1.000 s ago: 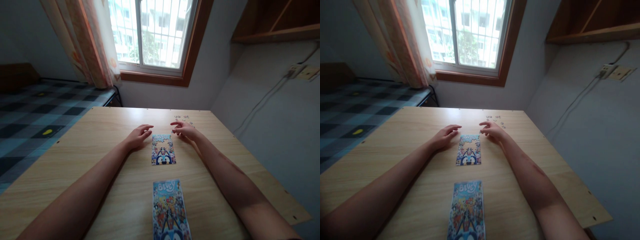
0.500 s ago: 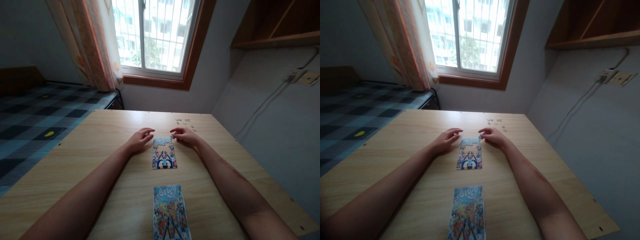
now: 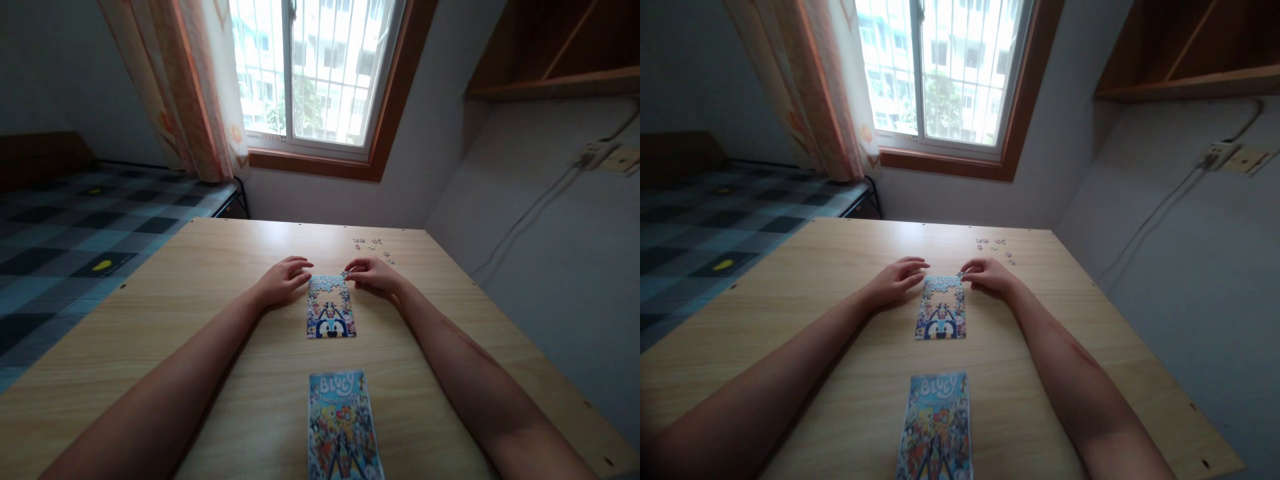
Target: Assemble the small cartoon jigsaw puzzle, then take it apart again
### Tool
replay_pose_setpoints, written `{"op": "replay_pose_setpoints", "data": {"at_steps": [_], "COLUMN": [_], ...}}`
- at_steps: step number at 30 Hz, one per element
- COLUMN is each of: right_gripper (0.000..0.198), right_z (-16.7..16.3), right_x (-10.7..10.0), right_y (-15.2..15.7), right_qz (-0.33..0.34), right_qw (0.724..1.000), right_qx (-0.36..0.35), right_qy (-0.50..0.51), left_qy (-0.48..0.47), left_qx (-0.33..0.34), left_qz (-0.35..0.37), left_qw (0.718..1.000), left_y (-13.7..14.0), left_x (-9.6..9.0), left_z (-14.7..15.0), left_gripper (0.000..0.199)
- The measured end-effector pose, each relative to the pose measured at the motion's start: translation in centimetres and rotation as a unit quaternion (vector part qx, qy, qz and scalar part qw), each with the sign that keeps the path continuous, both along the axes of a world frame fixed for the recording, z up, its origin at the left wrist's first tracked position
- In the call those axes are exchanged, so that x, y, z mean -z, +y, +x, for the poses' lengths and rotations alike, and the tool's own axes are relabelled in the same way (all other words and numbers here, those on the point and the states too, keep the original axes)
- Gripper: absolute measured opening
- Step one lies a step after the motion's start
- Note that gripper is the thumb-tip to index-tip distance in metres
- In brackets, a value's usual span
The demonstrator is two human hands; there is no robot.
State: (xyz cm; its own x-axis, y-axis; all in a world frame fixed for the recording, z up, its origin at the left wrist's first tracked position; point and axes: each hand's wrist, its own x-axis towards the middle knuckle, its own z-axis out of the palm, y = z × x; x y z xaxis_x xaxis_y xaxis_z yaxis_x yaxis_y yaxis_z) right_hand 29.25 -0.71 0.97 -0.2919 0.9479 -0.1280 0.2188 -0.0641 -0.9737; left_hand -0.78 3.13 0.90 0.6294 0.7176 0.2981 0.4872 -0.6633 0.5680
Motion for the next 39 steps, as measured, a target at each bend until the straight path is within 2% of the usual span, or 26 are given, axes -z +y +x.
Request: {"op": "replay_pose_setpoints", "data": {"at_steps": [5,9,13,20,31,39], "right_gripper": [0.029,0.025,0.024,0.023,0.026,0.02], "right_z": [0.0,-0.1,-0.4,-1.3,-1.4,-1.7], "right_x": [-0.2,-0.6,-0.5,0.1,0.1,0.7], "right_y": [0.1,0.2,0.3,0.2,0.0,-0.1], "right_qz": [0.04,0.098,0.143,0.205,0.22,0.257], "right_qw": [0.997,0.98,0.964,0.948,0.941,0.936], "right_qx": [-0.009,-0.028,-0.051,-0.083,-0.101,-0.108], "right_qy": [-0.07,-0.172,-0.217,-0.229,-0.237,-0.216], "left_qy": [0.007,0.014,0.02,0.028,0.013,0.01], "left_qx": [0.001,0.002,0.002,0.007,0.01,0.01], "left_qz": [0.0,0.001,0.001,-0.002,-0.001,-0.007], "left_qw": [1.0,1.0,1.0,1.0,1.0,1.0], "left_y": [-0.1,-0.2,-0.3,-0.3,-0.1,-0.4], "left_x": [-0.1,-0.1,0.0,0.2,0.5,0.2], "left_z": [0.0,0.1,0.1,0.1,0.1,0.2], "left_gripper": [0.049,0.047,0.045,0.042,0.036,0.035]}}
